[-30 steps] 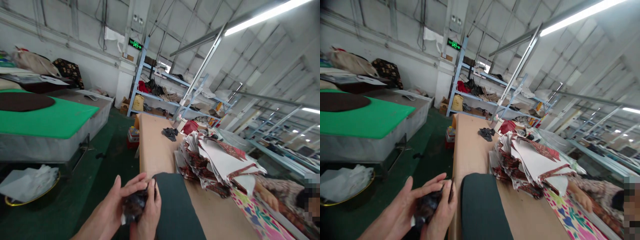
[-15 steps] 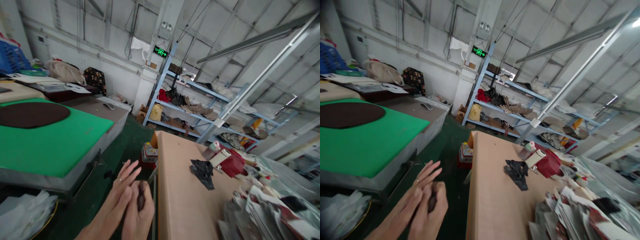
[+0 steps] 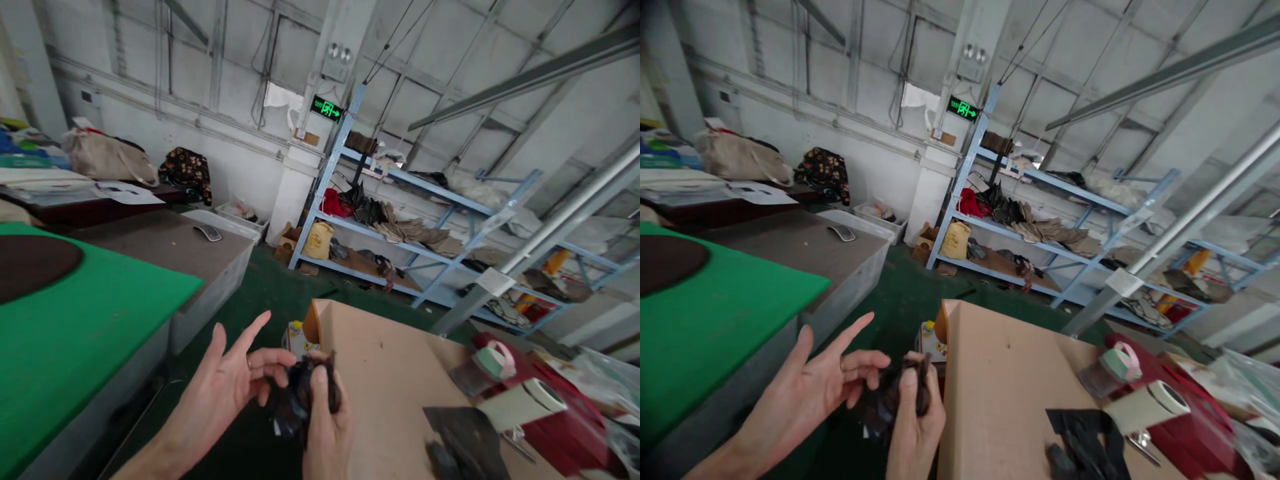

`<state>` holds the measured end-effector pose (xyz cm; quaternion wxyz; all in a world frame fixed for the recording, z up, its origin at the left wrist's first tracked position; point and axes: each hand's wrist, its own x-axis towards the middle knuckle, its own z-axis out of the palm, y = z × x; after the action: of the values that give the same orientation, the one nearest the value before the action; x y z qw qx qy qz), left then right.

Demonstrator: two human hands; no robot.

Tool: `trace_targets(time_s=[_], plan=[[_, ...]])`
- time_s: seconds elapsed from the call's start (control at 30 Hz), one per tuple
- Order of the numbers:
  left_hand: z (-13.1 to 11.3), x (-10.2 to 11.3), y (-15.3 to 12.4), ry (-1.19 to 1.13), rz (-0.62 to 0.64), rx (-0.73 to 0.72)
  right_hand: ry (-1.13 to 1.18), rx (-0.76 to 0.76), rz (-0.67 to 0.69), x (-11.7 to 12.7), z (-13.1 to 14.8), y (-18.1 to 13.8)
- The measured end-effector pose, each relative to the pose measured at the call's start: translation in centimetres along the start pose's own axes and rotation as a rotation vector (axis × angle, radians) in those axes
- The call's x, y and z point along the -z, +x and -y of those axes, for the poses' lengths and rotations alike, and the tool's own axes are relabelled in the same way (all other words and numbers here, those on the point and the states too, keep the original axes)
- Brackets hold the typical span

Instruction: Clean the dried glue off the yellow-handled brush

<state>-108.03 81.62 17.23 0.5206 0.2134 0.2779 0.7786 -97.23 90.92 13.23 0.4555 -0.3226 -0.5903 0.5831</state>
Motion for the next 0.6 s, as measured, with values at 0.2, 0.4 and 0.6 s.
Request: trace_targets(time_s=[0.2, 0.4, 0.6], plan=[[-1.6, 0.8, 11.6, 0.002, -0.029, 0.077, -0.285, 0.371, 0.060, -4.5, 0.4, 12.2], [-4.3, 3.8, 23.5, 0.031, 0.055, -0.175, 0.268, -0.013, -0.302, -6.4, -3.3, 26.1], [-10.3, 10.5, 39.7, 0.059, 0.167, -0.271, 0.275, -0.114, -0.417, -11.8, -6.4, 38.8]])
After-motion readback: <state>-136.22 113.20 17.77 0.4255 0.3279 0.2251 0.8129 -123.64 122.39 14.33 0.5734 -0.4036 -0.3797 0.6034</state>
